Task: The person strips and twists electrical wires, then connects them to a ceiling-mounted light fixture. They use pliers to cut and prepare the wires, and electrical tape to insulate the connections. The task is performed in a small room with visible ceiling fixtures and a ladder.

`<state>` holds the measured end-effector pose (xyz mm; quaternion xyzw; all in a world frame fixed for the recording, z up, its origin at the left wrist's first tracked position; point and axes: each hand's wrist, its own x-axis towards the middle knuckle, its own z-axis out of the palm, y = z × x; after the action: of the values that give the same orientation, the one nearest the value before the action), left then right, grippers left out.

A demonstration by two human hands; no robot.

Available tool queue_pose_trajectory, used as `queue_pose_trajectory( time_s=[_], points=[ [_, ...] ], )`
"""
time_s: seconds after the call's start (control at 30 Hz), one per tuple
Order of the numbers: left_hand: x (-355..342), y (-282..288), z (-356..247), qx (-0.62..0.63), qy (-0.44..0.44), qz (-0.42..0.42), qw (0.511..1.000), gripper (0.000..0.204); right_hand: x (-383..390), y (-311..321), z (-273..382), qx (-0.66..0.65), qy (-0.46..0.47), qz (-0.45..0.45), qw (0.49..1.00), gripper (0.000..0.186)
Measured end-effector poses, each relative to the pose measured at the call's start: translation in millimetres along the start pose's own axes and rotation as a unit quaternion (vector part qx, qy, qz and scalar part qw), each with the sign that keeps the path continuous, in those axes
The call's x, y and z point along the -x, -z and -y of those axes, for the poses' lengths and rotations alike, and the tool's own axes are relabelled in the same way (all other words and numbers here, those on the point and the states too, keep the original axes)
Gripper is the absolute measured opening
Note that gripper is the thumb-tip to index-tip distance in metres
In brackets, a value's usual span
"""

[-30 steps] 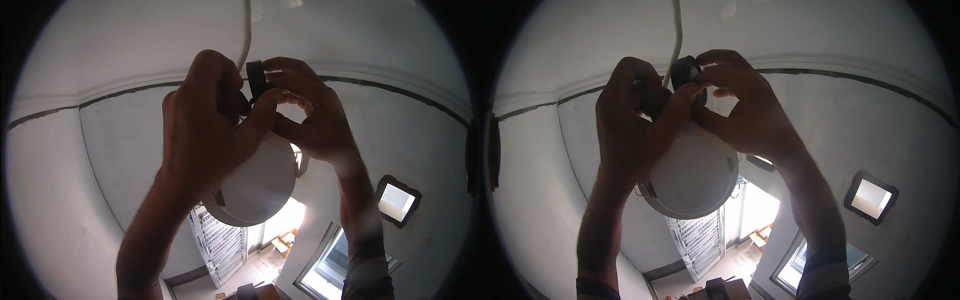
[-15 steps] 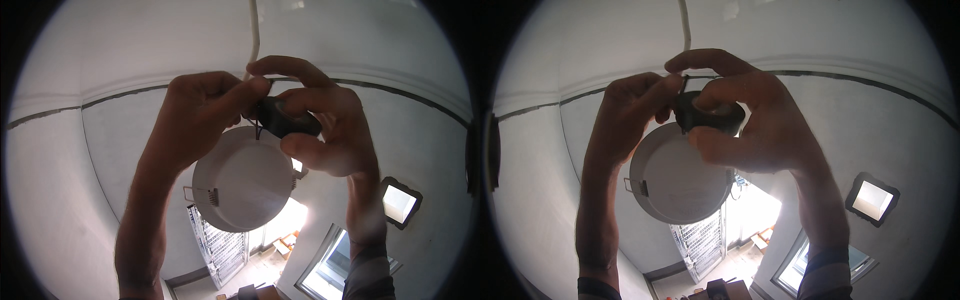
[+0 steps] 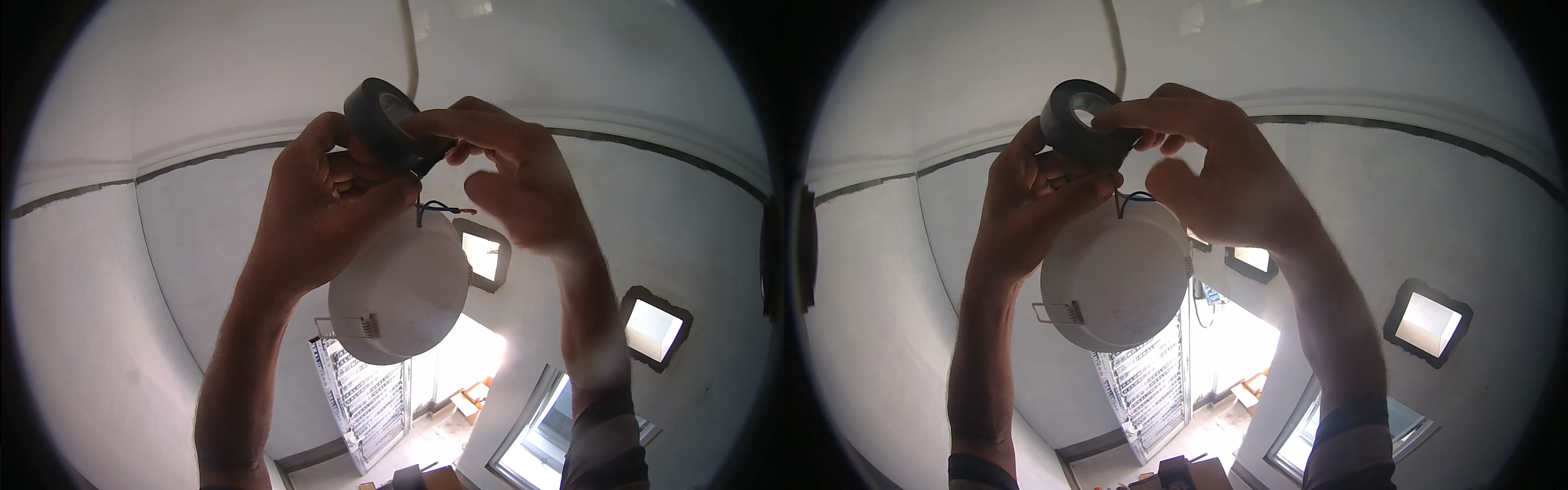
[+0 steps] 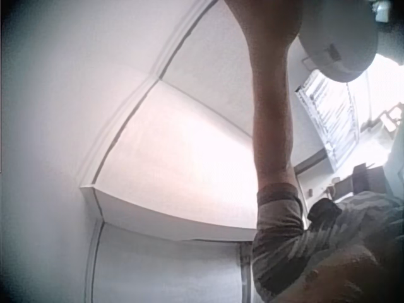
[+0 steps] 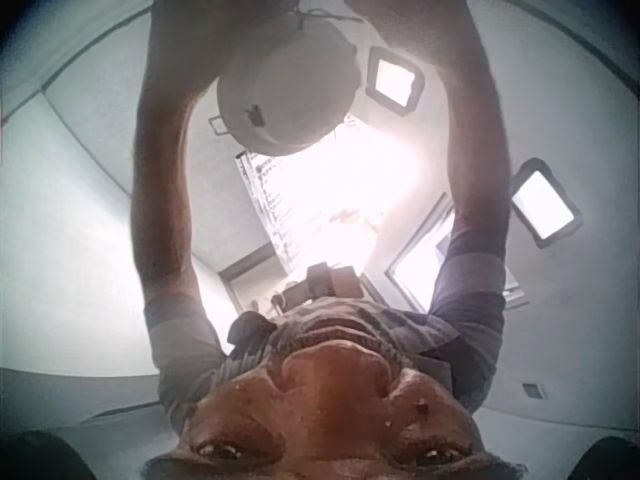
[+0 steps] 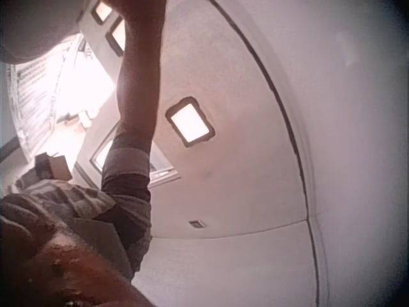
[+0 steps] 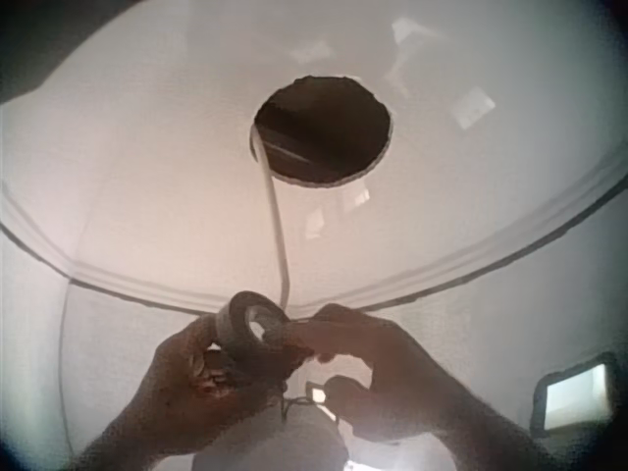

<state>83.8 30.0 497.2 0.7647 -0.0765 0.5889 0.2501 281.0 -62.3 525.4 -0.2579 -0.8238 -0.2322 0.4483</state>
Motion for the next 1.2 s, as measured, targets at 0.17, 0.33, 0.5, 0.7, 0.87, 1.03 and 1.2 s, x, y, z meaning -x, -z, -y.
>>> queue_pose_trajectory(
  time_s=[0.17, 0.33, 0.5, 0.7, 0.87, 1.03, 1.2],
  points=[
    [-0.1, -4.6, -9.7, -0.050, 0.006, 0.008, 0.999, 0.043, 9.9, -12.0, 7.4, 0.083, -0.010, -0.035, 0.996, 0.048],
    [3.3, -6.5, -13.1, -0.134, -0.020, -0.021, 0.991, 0.036, 14.4, -14.4, 1.7, 0.166, 0.045, -0.101, 0.980, 0.043],
    [0.8, -7.0, -12.2, -0.154, -0.022, -0.065, 0.986, 0.027, 17.1, -14.0, -2.1, 0.107, -0.001, -0.059, 0.992, 0.039],
    [-3.6, 2.1, -6.8, -0.122, -0.008, -0.044, 0.991, 0.023, 17.5, -4.7, 17.8, 0.151, 0.008, 0.003, 0.988, 0.037],
    [-6.8, 10.6, -8.0, -0.076, 0.059, 0.017, 0.995, 0.019, 18.2, 2.1, 2.7, -0.061, 0.030, 0.018, 0.998, 0.038],
    [3.5, 8.2, 8.0, 0.004, -0.011, 0.047, 0.999, 0.011, 7.1, -5.4, 15.3, -0.170, -0.054, 0.025, 0.984, 0.043],
    [0.5, 5.9, -0.5, -0.039, 0.025, 0.015, 0.999, 0.022, 3.7, -12.3, 16.8, -0.366, -0.153, -0.026, 0.917, 0.023]
  ],
)
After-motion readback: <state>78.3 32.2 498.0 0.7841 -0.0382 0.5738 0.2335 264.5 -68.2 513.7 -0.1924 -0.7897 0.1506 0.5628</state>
